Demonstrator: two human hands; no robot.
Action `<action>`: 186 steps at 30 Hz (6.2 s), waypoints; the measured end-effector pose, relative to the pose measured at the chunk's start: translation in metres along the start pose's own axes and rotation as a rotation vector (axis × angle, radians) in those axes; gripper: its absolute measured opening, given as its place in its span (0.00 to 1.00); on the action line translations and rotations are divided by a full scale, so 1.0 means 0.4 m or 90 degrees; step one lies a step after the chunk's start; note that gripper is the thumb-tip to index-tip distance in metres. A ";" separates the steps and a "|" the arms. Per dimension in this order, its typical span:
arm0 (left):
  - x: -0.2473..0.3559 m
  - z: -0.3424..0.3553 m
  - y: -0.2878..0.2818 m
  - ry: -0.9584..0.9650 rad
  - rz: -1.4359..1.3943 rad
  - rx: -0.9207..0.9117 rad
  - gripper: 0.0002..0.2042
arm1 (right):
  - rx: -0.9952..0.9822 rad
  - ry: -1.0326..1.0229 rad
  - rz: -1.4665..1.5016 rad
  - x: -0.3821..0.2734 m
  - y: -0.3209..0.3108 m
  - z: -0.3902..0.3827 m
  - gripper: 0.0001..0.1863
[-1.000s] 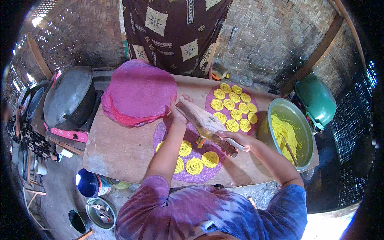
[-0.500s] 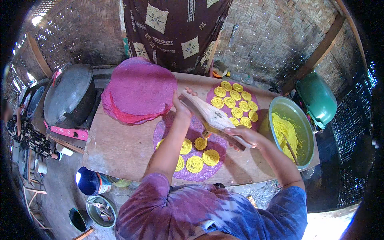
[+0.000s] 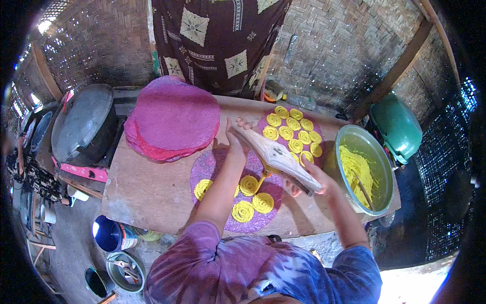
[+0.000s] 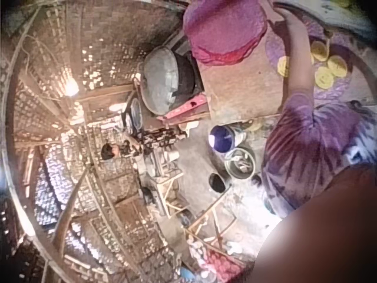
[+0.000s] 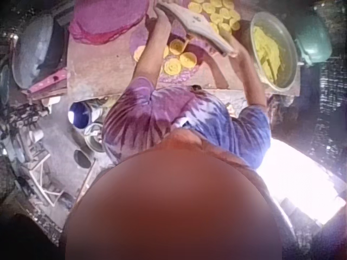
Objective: The person uses a wooden press to shape yellow dough into small spiral discs on a pink cloth. They repeatedly scoop dough from a metal bowl, load the press, and release the shaped pieces onto the cloth.
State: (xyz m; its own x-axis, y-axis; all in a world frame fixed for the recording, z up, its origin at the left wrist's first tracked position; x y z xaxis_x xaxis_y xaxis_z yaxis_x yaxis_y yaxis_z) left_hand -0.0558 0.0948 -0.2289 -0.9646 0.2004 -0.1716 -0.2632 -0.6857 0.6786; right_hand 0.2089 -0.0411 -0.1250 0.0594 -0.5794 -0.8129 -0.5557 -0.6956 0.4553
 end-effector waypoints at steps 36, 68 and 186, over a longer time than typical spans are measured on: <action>-0.080 0.004 0.053 -0.044 0.144 0.352 0.24 | 0.133 0.192 -0.191 -0.025 0.033 -0.034 0.39; -0.204 0.018 0.001 -0.017 0.076 0.382 0.19 | 0.351 0.221 -0.319 -0.064 0.080 -0.135 0.33; -0.447 -0.710 0.600 -1.109 0.933 0.161 0.05 | -0.115 0.096 -0.463 0.533 0.132 -0.608 0.14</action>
State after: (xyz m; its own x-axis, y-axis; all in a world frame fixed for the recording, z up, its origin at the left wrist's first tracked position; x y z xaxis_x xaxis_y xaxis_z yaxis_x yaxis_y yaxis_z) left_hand 0.0485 -0.3044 -0.2379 0.5386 0.1200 0.8340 0.5065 -0.8371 -0.2067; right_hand 0.3939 -0.3048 -0.1859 0.4779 0.0081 -0.8784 -0.1900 -0.9753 -0.1124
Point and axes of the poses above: each hand's wrist, its own z-axis towards the middle knuckle, its own y-axis out of the palm, x = y × z, the point moved 1 cm from there along z, towards the middle knuckle, and after that the axes turned 15 degrees about -x, right-handed, at the moved point
